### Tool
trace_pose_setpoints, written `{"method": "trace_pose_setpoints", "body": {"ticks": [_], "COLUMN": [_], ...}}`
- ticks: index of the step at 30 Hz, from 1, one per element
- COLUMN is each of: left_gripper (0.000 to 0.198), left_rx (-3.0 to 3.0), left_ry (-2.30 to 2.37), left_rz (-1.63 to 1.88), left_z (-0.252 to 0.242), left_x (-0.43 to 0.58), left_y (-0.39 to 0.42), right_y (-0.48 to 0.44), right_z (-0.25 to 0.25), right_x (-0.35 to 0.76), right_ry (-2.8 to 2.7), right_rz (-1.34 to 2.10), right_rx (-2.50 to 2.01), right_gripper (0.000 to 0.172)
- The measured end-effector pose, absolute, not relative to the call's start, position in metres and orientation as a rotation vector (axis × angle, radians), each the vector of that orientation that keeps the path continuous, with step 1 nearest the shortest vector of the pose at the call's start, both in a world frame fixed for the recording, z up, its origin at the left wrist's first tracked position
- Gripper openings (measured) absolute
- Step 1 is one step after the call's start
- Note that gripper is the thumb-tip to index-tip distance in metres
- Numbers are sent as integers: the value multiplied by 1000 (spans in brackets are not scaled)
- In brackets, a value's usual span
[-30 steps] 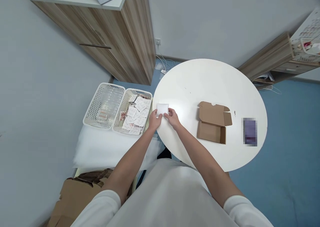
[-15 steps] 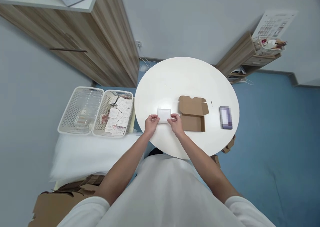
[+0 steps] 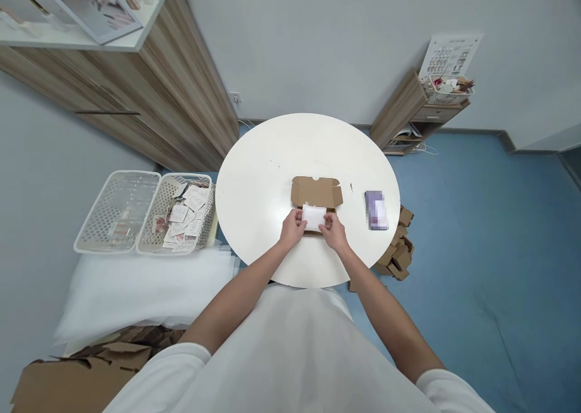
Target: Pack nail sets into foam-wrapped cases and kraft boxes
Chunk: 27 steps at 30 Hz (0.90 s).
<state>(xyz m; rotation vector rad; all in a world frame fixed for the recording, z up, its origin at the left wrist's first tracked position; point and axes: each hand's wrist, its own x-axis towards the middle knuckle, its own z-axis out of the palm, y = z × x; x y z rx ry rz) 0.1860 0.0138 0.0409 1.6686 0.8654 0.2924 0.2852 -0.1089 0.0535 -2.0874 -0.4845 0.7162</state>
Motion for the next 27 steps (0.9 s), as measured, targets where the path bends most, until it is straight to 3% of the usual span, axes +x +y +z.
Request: {"method": "trace_pose_setpoints", "body": {"ticks": [7, 20, 27], "left_gripper": [24, 47, 37], "left_rx": [1955, 2220, 2170], "left_ry": [908, 836, 816], "left_rz": [95, -281, -225], "left_z": [35, 33, 30], "left_x": [196, 198, 195], "left_y": [5, 2, 0], "right_y": [-115, -110, -109], "right_z": [42, 30, 27], "right_x": [298, 295, 288], "right_ry": [-641, -788, -886], "right_rz": [825, 881, 767], "right_rx": [-2257, -2439, -2495], "right_gripper": [22, 29, 31]}}
